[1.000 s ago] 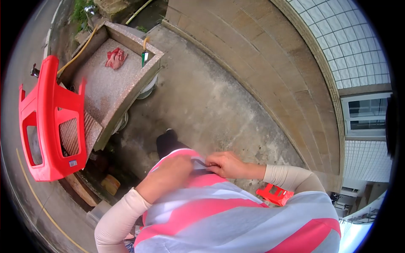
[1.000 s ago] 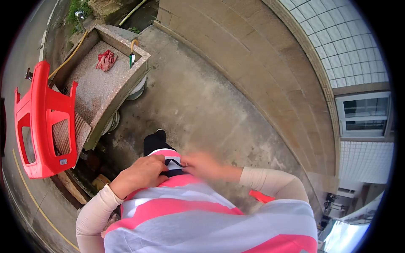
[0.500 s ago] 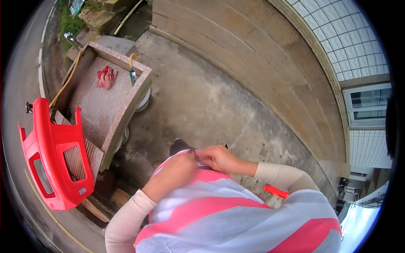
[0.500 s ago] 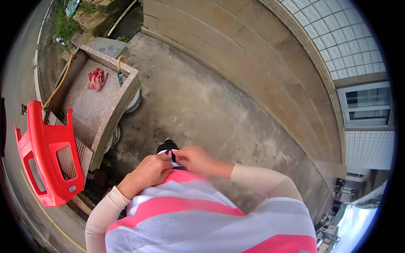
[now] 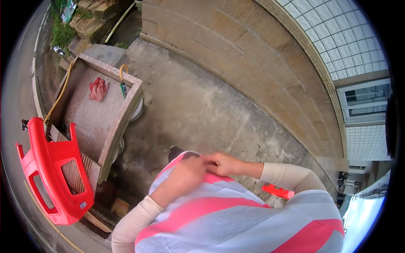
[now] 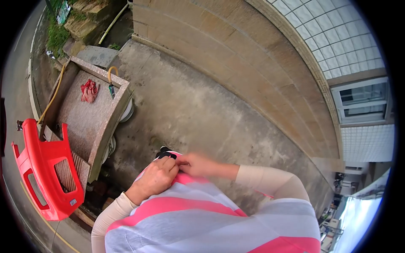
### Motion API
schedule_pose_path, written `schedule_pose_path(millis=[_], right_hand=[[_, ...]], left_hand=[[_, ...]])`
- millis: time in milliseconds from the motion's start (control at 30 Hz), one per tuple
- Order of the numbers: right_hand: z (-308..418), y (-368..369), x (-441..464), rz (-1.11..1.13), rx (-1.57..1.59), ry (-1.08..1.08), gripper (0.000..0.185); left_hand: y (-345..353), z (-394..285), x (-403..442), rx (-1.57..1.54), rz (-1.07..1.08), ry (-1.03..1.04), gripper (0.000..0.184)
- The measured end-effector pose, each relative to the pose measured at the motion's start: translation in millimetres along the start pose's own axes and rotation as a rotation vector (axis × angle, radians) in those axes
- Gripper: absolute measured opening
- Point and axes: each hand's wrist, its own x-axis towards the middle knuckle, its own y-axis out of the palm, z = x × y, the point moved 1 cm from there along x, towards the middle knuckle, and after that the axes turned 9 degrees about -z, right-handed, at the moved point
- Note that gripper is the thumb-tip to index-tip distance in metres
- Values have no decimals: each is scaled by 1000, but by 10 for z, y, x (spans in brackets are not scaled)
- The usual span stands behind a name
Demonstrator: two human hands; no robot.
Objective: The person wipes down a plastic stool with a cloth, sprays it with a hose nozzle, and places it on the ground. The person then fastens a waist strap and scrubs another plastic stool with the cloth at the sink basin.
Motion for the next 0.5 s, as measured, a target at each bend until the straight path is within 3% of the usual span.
schedule_pose_path(millis=[33,133,233,333,467,500], right_hand=[[78,-18,-15,16,-72,-8,19],[-45,-103,37,161,308,206,24],[-37,-185,112,227,312,337,32],[-219,-177,263,423,436,469,57],[-303,-104,314,475,579,454,64],[-233,-126,288,454,423,411,62]], left_hand=[[1,-8,18,2,-12,12,8],[34,-18,14,39,-57,-6,11],[138,-7,-45,52,-75,-106,17],[167,-9,-88,3,-79,-163,23],[190,-11,-121,-70,-64,-306,21],[182,1,-118,-124,-87,-342,20]])
